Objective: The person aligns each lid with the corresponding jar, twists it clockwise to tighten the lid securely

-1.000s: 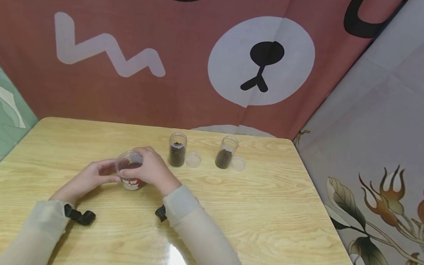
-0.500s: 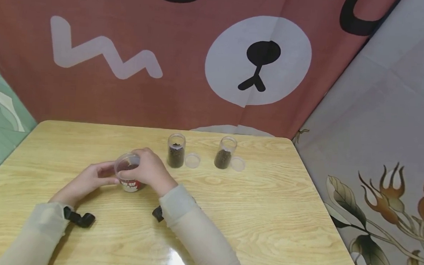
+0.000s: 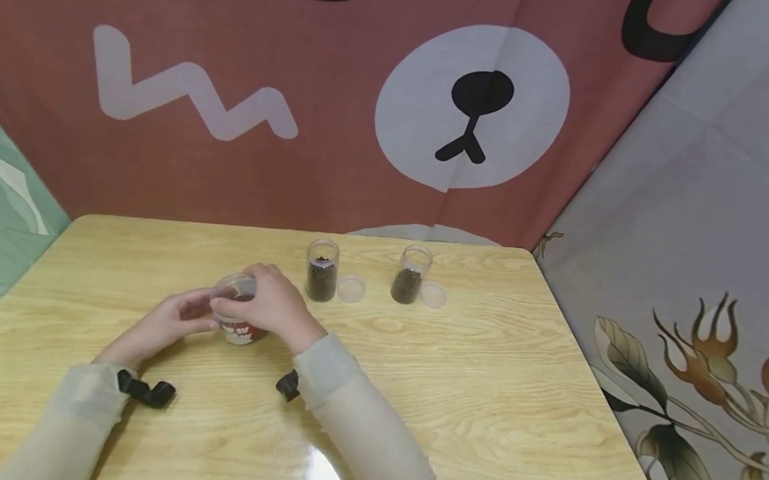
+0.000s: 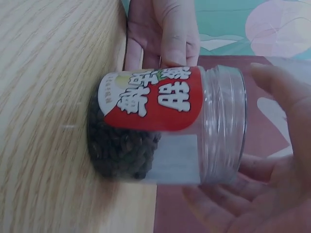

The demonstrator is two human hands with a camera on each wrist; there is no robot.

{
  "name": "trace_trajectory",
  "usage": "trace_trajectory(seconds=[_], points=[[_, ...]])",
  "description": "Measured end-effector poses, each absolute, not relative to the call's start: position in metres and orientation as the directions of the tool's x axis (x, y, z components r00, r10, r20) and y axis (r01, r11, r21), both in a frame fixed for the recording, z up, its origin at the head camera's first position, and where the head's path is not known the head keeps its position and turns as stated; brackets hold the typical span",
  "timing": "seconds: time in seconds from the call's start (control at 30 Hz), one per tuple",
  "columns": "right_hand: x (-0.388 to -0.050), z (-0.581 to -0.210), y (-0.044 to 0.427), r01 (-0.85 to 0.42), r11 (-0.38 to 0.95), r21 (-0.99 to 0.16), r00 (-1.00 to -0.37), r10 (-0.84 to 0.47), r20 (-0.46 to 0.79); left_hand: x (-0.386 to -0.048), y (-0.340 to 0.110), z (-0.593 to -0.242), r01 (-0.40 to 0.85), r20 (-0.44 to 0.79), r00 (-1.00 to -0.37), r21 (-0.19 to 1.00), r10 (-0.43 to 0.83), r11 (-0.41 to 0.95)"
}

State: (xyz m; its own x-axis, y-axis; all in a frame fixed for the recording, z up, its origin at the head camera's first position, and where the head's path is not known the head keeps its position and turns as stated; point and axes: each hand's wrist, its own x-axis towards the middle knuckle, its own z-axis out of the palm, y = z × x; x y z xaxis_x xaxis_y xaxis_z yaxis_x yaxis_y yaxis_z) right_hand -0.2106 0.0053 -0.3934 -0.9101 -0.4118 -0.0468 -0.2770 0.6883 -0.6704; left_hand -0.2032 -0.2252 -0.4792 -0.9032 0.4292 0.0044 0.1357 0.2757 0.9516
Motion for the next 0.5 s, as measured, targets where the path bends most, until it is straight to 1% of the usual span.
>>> trace_trajectory(seconds=[0.17, 0.3, 0.5], points=[[-0.211, -0.39, -0.002, -0.25, 0.734, -0.632, -0.928, -0.367, -0.059, -0.204, -0.224, -0.479, 0.122, -0.006, -0.908, 0.953, 0.419, 0.278], [-0.211, -0.385, -0.009, -0.212, 0.76, -0.614, -0.937, -0.336, -0.092, -0.205, -0.224, -0.479, 0.119, -0.009, -0.913, 0.95, 0.408, 0.288], [-0.21, -0.382, -0.013, -0.2, 0.784, -0.588, -0.937, -0.328, -0.119, -0.204, -0.224, -0.478, 0.103, -0.029, -0.917, 0.946, 0.397, 0.308]])
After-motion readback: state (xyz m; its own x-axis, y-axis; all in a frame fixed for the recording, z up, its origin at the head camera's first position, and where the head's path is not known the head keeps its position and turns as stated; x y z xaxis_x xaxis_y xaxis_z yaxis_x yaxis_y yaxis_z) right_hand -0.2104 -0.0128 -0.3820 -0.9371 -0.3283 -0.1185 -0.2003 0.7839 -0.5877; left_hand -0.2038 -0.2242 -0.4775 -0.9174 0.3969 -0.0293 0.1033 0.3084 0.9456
